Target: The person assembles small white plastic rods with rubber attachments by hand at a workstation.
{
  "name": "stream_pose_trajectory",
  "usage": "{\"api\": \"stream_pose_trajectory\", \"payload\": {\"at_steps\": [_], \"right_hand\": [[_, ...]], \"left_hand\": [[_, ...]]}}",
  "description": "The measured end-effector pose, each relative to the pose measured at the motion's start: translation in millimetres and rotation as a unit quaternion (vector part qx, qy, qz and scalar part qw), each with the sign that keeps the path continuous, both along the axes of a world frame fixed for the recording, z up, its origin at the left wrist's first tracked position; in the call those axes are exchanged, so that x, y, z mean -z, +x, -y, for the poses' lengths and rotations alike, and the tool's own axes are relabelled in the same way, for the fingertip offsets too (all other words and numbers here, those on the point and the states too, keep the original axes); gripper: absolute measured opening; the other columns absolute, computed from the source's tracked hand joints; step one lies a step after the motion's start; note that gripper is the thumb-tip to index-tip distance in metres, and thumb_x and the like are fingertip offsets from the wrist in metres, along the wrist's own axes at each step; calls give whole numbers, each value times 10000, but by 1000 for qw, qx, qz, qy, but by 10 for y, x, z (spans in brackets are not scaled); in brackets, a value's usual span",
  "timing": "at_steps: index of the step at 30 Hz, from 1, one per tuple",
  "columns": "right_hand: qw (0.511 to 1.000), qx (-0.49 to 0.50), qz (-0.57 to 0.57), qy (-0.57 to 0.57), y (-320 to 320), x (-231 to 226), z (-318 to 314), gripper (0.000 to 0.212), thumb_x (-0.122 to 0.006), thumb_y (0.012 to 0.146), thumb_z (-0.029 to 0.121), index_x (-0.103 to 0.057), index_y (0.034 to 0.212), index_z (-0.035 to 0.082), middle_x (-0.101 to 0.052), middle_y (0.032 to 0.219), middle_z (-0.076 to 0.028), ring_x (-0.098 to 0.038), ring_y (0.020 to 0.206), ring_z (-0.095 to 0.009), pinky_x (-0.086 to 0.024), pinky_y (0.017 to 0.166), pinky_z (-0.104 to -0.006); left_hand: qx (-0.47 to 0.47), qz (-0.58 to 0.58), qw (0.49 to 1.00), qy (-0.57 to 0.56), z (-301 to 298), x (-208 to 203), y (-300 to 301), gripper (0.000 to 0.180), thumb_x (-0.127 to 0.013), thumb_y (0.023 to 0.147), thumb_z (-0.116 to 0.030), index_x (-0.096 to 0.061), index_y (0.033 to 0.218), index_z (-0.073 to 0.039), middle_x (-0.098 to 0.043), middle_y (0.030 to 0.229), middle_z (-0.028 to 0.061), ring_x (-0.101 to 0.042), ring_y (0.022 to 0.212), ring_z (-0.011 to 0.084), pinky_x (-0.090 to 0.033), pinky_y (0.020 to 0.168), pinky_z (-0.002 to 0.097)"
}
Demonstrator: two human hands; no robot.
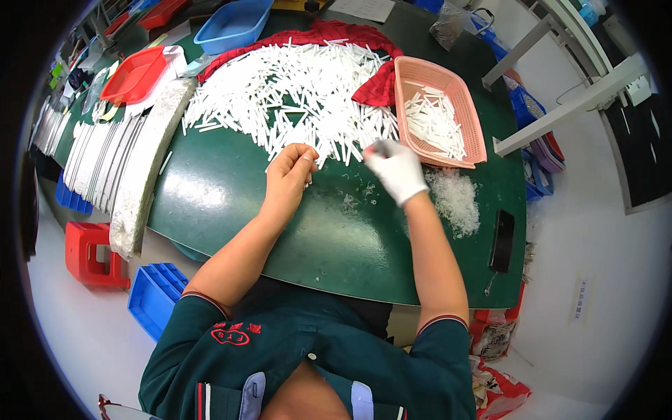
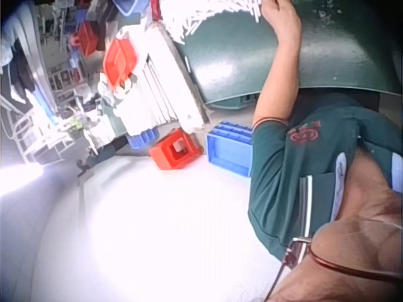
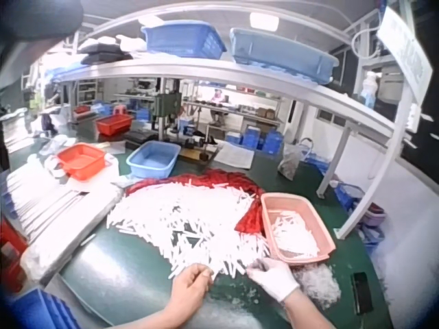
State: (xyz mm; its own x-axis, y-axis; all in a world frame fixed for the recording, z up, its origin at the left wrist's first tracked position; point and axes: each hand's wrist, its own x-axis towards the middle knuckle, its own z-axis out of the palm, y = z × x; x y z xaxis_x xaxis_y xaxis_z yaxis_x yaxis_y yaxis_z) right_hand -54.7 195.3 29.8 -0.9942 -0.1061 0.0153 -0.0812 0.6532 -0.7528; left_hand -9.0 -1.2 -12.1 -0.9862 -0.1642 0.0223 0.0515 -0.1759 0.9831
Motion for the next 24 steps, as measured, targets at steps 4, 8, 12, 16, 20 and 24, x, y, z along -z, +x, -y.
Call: {"api": "stream_pose_trajectory", "payload": {"at_steps": [4,8,12,16,20,24], "right_hand": [[961,-13,12,278,-34,43,352,322,-584,790,357,-652,882,56,-656,875,-201,-639,850,-345,-492,772,-421],[937,-2,40,348,-58,29,506,270,-556,813,308,-660,911,78,-663,900,-194,-647,867,-344,-504,778,-426],[915,-15,62,398,-10,5,489,254,-541,821,278,-657,929,79,-662,907,-196,-650,871,-345,-510,778,-422],[911,-49,74,403,90,-32,379,255,-535,821,273,-658,931,79,-661,917,-191,-649,872,-342,-512,778,-416],[936,-50,60,344,178,-42,233,263,-558,819,296,-656,915,72,-660,895,-185,-635,863,-354,-504,771,-424],[986,-89,78,116,316,-47,56,260,-623,794,276,-632,872,28,-626,774,-136,-584,720,-222,-470,680,-347]], "left_hand": [[23,4,1000,1,-14,-6,7,141,-534,904,-142,-609,901,-22,-554,688,-9,-440,577,40,-372,524,210],[21,1,1000,0,-15,0,13,140,-536,901,-140,-610,898,-21,-553,691,-10,-438,575,40,-368,518,209],[31,5,999,5,-15,1,22,136,-538,894,-133,-610,898,-18,-551,691,-10,-437,575,39,-364,515,206],[53,11,998,-21,-30,25,20,143,-537,890,-132,-610,898,-9,-553,692,-3,-449,589,47,-372,529,210],[85,10,995,-41,-40,55,27,156,-533,891,-137,-608,897,-1,-556,691,3,-470,612,57,-382,548,214],[138,25,989,-54,-79,61,69,168,-577,878,-130,-624,968,3,-581,743,6,-496,662,61,-413,597,217]]}}
